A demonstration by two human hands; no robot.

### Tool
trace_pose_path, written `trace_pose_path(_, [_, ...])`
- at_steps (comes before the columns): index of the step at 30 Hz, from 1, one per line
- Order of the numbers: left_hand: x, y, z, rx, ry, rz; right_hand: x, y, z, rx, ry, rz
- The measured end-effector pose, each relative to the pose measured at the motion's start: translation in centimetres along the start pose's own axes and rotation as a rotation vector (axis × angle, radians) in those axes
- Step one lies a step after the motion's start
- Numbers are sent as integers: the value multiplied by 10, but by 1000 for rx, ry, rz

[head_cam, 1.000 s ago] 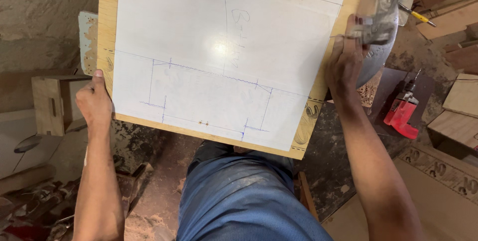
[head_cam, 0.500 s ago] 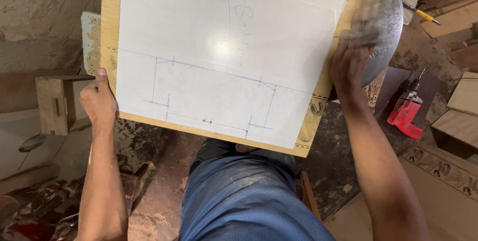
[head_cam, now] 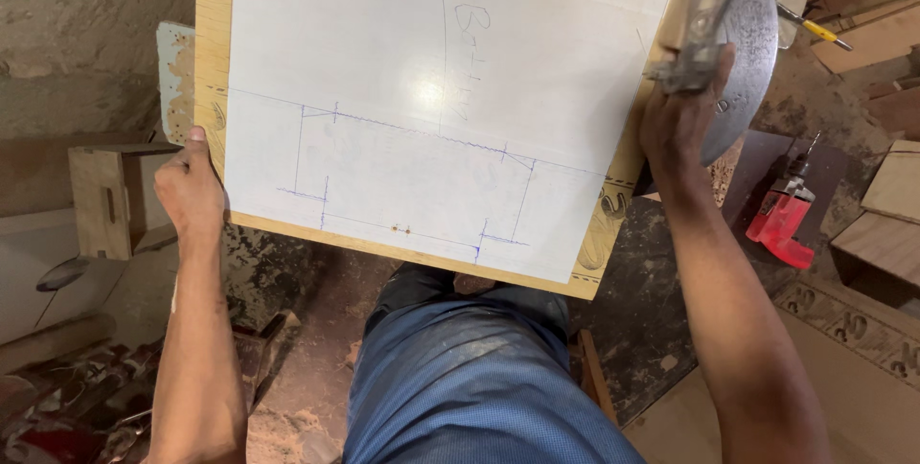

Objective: The person uses a circular saw to cut a large white board with blue markings along a straight line. They guide the saw with both hands, repositioning the board as needed to complete the cut.

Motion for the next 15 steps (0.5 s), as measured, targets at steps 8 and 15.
trace_pose_path(8, [5, -4, 1, 33, 21, 28, 1, 48, 15, -87, -59, 34])
trace_pose_path(15, [7, -2, 1, 12, 31, 85, 5, 86, 25, -233, -111, 127])
Point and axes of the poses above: each hand's wrist, its own x-axis towards the middle knuckle, its own z-axis out of the palm, y = z × x, the point moved 3 cm from there along x, towards the middle knuckle, and after that the axes turned 13 degrees about -y, right-handed, at the moved point
